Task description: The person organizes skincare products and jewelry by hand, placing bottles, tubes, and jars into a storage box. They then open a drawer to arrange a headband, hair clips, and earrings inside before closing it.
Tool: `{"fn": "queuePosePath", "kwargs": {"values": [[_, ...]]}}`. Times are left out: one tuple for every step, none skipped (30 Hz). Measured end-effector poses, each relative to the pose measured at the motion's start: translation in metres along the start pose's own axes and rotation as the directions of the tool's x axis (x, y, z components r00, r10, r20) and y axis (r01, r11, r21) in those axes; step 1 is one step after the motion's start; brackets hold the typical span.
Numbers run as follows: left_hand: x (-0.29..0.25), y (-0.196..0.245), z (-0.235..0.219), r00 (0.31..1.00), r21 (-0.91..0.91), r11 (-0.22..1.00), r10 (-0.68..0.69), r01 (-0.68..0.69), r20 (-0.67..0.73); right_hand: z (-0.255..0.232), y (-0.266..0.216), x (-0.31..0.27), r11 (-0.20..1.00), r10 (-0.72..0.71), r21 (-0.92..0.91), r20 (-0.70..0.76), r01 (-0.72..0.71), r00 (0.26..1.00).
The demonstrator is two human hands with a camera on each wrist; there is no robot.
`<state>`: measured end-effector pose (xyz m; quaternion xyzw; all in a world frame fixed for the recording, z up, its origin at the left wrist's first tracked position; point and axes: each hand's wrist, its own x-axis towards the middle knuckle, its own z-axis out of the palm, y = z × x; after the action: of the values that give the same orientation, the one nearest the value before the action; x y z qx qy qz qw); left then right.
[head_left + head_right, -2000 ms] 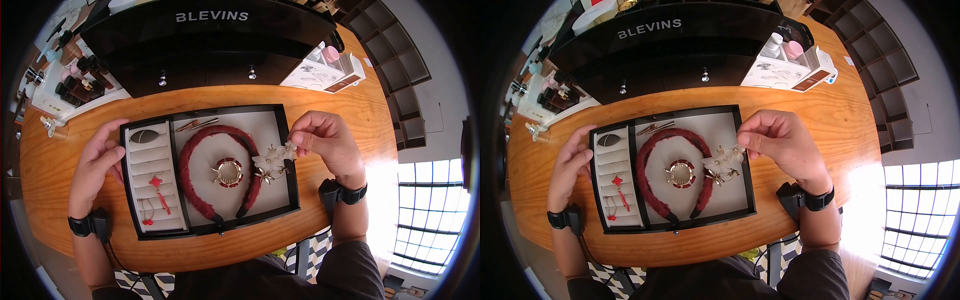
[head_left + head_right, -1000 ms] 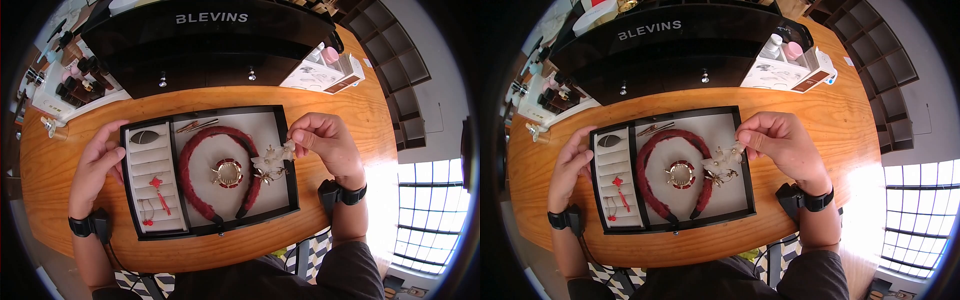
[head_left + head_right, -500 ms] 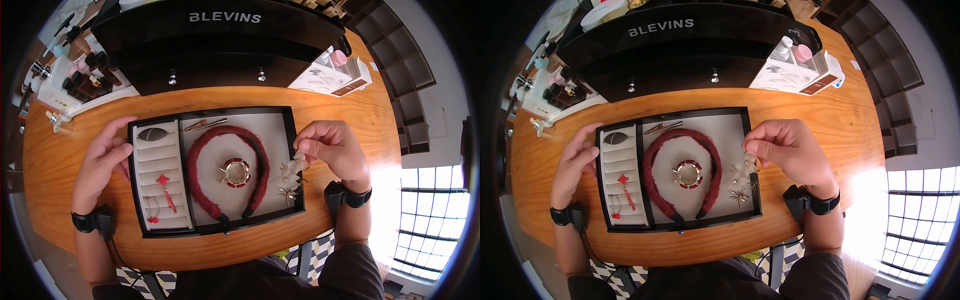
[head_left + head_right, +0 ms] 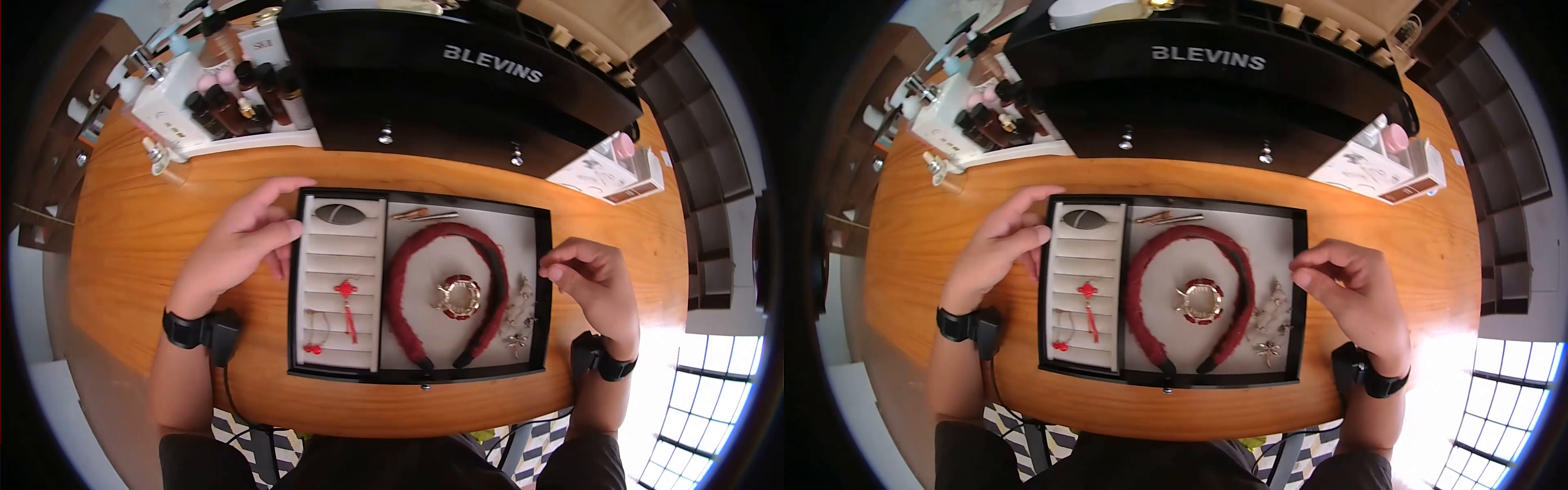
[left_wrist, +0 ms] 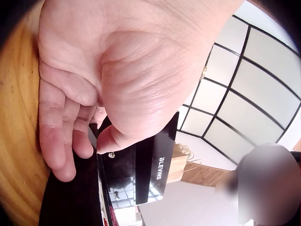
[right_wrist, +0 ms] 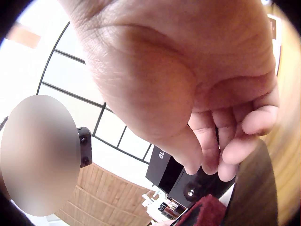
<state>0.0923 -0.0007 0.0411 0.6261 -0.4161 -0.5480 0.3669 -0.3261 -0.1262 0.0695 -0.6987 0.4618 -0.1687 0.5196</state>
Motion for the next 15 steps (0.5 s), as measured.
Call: {"fn": "queuePosePath", "kwargs": {"values": [[0.0,0.0,-0.001,1.0,0.004,1.0,-0.001,0.001,-0.015,-0.001,0.002,0.0,1.0,0.014,-0.005,0.002,-0.014,1.0],[0.0,0.0,-0.001,1.0,-0.004,1.0,0.0,0.0,-0.003,-0.001,0.003,0.0,1.0,0.004,-0.001,0.011,-0.004,1.0],[0.0,-0.001,-0.001,1.0,-0.012,1.0,0.002,-0.001,0.011,0.0,0.002,0.0,1.0,0.008,0.024,0.001,-0.008,1.0],[0.0,-0.001,0.0,1.0,-0.007,1.0,0.0,0.0,-0.002,0.001,0.002,0.0,0.999,0.013,0.05,-0.01,-0.012,1.0],[-0.001,-0.002,0.0,1.0,0.017,1.0,0.022,-0.022,-0.005,0.001,0.003,0.0,0.999,0.004,0.049,-0.011,-0.003,1.0],[-0.002,-0.001,0.0,0.999,0.044,0.998,0.044,-0.043,-0.005,0.002,0.003,0.0,0.998,-0.004,0.055,-0.006,0.004,1.0],[-0.004,0.0,-0.001,0.998,0.095,0.994,0.059,-0.056,-0.022,0.001,0.003,0.0,0.998,-0.001,0.056,-0.005,0.001,1.0],[-0.005,-0.001,-0.002,0.998,0.104,0.993,0.058,-0.055,-0.026,0.001,0.003,0.0,0.998,0.004,0.057,-0.005,-0.004,1.0],[-0.005,-0.003,-0.001,0.978,0.239,0.952,0.205,-0.191,-0.035,0.001,0.003,0.001,0.999,-0.004,0.05,-0.006,0.005,1.0],[-0.005,-0.004,-0.001,0.938,0.369,0.874,0.347,-0.316,-0.02,0.001,0.004,0.001,0.998,-0.006,0.059,-0.006,0.007,1.0],[-0.007,0.004,0.0,0.916,0.454,0.82,0.4,-0.347,-0.022,0.001,0.005,0.001,0.998,-0.006,0.06,-0.005,0.007,1.0],[-0.007,0.005,0.002,0.917,0.461,0.818,0.398,-0.344,-0.021,0.0,0.006,0.001,0.998,-0.006,0.061,-0.003,0.006,1.0],[-0.008,0.005,0.005,0.865,0.568,0.709,0.501,-0.417,0.01,0.0,0.006,0.002,0.998,-0.008,0.068,-0.003,0.009,1.0],[-0.008,0.005,0.005,0.803,0.661,0.581,0.593,-0.475,0.056,0.0,0.006,0.002,0.998,-0.004,0.07,-0.003,0.005,1.0],[-0.01,0.01,0.004,0.867,0.634,0.643,0.49,-0.429,0.089,0.0,0.006,0.002,0.997,0.0,0.071,-0.002,0.0,1.0]]}}
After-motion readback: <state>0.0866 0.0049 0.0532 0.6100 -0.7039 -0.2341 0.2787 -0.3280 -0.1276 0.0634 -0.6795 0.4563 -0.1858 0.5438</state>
